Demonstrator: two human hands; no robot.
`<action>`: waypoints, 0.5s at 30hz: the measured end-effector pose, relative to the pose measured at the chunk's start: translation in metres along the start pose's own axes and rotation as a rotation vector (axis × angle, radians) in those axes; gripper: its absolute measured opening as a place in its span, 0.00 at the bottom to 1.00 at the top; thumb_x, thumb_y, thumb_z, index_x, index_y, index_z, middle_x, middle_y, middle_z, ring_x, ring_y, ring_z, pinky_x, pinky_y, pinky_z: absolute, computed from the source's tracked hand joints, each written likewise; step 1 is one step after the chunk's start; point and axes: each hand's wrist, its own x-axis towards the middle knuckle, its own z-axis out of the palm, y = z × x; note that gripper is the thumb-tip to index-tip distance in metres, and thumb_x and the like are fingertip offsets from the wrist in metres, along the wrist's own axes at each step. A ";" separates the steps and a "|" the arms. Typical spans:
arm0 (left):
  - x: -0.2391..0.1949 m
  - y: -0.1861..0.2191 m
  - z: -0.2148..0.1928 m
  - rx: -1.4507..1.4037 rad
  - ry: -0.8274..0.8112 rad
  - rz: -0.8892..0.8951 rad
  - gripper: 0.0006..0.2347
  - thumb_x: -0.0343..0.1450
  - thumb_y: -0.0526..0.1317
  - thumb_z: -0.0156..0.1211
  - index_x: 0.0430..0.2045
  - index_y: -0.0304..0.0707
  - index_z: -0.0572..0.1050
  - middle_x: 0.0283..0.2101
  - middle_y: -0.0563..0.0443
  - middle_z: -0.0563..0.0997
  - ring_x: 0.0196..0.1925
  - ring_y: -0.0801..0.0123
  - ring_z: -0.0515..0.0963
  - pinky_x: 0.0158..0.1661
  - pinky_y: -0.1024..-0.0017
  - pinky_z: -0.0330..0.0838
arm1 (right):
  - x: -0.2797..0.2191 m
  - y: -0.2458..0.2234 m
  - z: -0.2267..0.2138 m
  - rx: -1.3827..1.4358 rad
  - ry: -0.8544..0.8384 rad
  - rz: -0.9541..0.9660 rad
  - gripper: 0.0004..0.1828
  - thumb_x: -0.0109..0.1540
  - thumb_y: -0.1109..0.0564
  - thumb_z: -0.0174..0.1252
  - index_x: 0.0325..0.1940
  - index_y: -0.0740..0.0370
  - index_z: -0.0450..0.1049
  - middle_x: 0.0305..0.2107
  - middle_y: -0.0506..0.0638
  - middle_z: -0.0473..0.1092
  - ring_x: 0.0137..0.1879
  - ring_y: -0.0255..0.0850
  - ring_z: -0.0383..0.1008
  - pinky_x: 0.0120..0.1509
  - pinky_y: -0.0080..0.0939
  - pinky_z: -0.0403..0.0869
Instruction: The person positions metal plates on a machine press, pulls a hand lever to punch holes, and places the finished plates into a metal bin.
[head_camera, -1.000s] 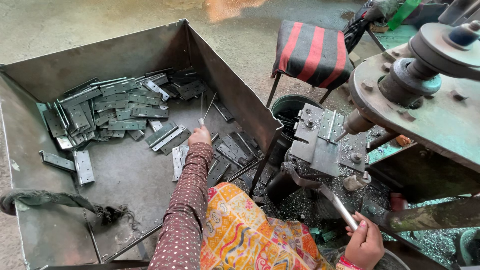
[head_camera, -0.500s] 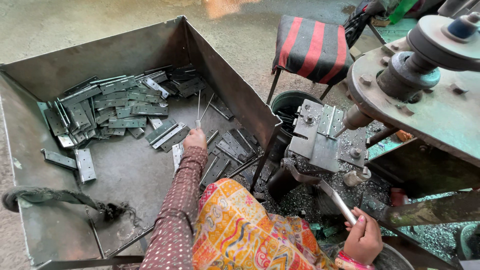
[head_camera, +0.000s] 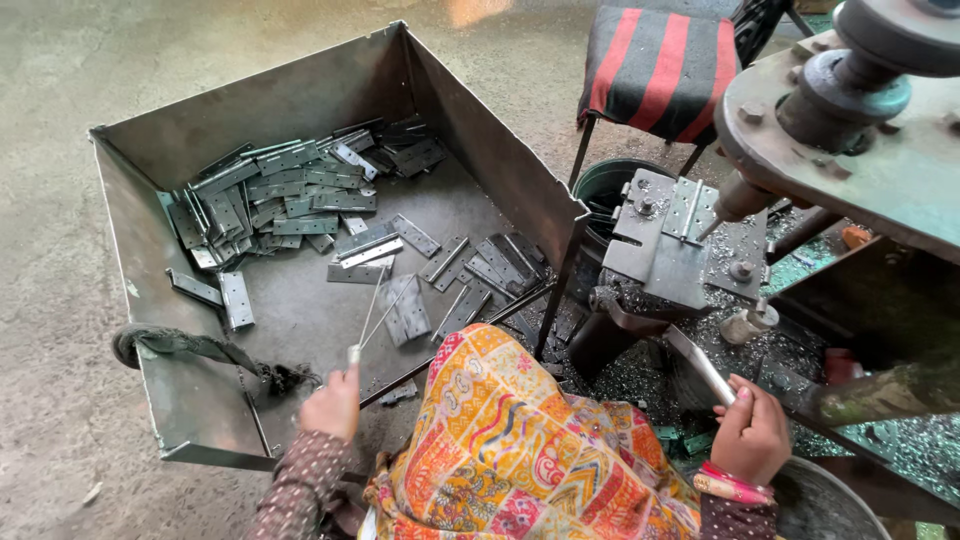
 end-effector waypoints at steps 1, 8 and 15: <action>-0.008 -0.003 -0.007 0.010 0.015 0.001 0.20 0.68 0.34 0.50 0.57 0.43 0.66 0.36 0.48 0.76 0.25 0.61 0.82 0.25 0.65 0.78 | 0.001 0.001 0.000 0.022 0.005 -0.002 0.11 0.74 0.64 0.49 0.51 0.71 0.77 0.41 0.59 0.76 0.33 0.40 0.77 0.34 0.35 0.75; 0.059 0.061 0.001 -0.202 0.261 0.121 0.18 0.69 0.33 0.48 0.55 0.44 0.68 0.35 0.48 0.77 0.26 0.56 0.81 0.25 0.60 0.76 | 0.001 0.004 0.003 0.079 0.010 0.014 0.12 0.73 0.62 0.48 0.51 0.70 0.77 0.41 0.57 0.75 0.33 0.39 0.77 0.34 0.36 0.75; 0.192 0.154 0.042 -0.212 0.118 0.203 0.08 0.71 0.37 0.49 0.41 0.41 0.73 0.39 0.43 0.78 0.32 0.53 0.84 0.32 0.59 0.79 | 0.003 0.007 0.002 0.072 0.010 -0.035 0.12 0.72 0.61 0.48 0.51 0.69 0.77 0.41 0.56 0.76 0.31 0.39 0.77 0.33 0.35 0.75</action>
